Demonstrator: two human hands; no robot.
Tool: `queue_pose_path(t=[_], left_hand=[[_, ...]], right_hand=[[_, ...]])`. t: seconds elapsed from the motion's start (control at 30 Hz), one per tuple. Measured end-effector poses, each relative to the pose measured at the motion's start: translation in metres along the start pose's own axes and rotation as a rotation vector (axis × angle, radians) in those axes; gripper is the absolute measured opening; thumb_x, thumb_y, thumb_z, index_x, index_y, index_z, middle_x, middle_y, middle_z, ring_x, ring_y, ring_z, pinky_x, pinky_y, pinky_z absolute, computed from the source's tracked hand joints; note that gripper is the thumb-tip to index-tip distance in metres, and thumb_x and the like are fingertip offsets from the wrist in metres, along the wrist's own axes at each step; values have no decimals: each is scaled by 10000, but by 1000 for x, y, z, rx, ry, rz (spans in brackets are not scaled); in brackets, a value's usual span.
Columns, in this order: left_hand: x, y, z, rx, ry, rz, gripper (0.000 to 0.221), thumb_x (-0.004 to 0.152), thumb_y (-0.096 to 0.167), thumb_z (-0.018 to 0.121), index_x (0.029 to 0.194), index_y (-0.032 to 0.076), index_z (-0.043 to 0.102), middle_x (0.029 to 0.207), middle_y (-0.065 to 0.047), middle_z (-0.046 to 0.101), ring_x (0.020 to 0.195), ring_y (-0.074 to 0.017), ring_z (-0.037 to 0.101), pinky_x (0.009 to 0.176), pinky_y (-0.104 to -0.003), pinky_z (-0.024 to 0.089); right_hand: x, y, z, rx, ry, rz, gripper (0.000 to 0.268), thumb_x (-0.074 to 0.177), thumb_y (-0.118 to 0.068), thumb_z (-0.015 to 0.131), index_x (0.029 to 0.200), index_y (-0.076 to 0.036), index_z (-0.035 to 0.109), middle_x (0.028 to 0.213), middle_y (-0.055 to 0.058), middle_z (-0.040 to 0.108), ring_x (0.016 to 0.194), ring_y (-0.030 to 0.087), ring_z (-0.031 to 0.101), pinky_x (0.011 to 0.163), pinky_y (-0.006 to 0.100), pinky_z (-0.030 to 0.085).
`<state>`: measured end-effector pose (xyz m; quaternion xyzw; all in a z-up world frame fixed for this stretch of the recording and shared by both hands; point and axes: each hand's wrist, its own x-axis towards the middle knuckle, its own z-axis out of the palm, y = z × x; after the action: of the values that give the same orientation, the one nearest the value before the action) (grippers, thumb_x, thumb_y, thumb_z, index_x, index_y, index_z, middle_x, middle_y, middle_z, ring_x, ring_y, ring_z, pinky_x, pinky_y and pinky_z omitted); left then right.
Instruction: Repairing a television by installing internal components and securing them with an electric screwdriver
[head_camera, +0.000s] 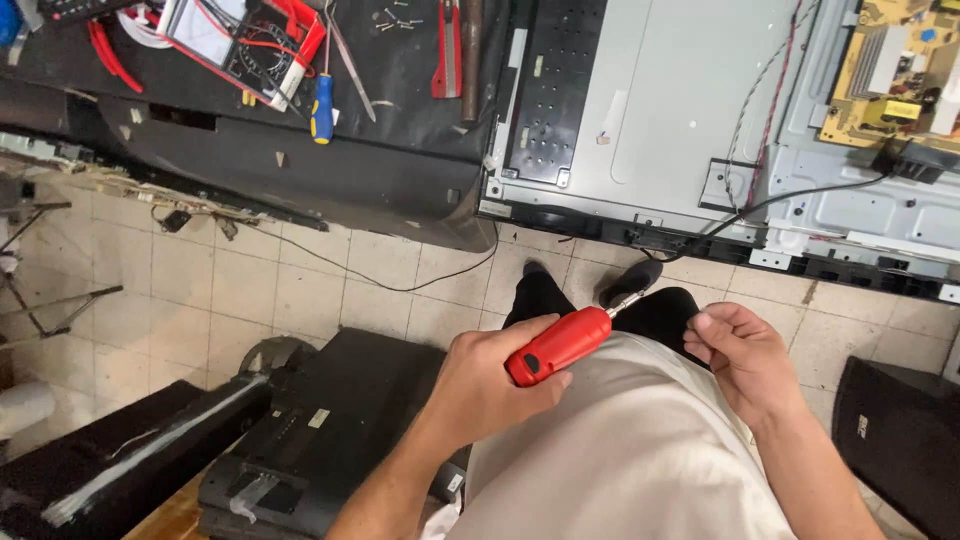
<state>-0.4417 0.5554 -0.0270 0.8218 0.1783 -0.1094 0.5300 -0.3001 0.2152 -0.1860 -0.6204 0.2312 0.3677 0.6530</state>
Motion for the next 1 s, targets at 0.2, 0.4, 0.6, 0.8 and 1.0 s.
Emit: queue_pose_path(t=[0.2, 0.4, 0.6, 0.8, 1.0], left_hand=[[10, 0, -8, -44, -49, 85, 536, 835, 308, 807, 1353, 176, 764, 756, 47, 661, 593, -180, 530, 679, -283, 539], [36, -51, -13, -299, 259, -139, 551, 794, 306, 938, 1305, 123, 840, 958, -226, 845, 852, -309, 768, 731, -477, 616], [107, -120, -77, 99, 697, 163, 646, 1090, 408, 761, 1622, 86, 587, 1185, -324, 696, 1105, -546, 718, 915, -598, 574], [190, -198, -78, 733, 1103, 264, 906, 787, 378, 1059, 1573, 163, 664, 1066, -125, 692, 977, -351, 735, 850, -444, 591], [215, -238, -58, 781, 1162, 237, 1026, 725, 409, 1126, 1599, 150, 656, 1086, -145, 660, 990, -359, 707, 895, -445, 568]], right_hand=[[-3, -2, 21, 149, 23, 25, 178, 915, 61, 802, 1053, -52, 801, 917, 113, 758, 853, 225, 716, 872, 343, 628], [10, 21, -3, 190, 43, -89, 231, 1006, -29, 755, 1236, -4, 769, 943, 93, 780, 901, 229, 799, 926, 428, 682], [9, 36, -40, 209, 89, -94, 127, 1148, -175, 694, 1196, -69, 742, 996, 78, 748, 894, 218, 773, 886, 418, 653], [7, 56, -70, 226, 196, -92, 167, 1130, -189, 709, 1253, -78, 730, 1049, 59, 770, 903, 174, 743, 876, 366, 621], [-13, 68, -80, 320, 359, -69, 234, 1057, -174, 775, 1281, -108, 767, 1086, 32, 793, 891, 157, 755, 818, 326, 619]])
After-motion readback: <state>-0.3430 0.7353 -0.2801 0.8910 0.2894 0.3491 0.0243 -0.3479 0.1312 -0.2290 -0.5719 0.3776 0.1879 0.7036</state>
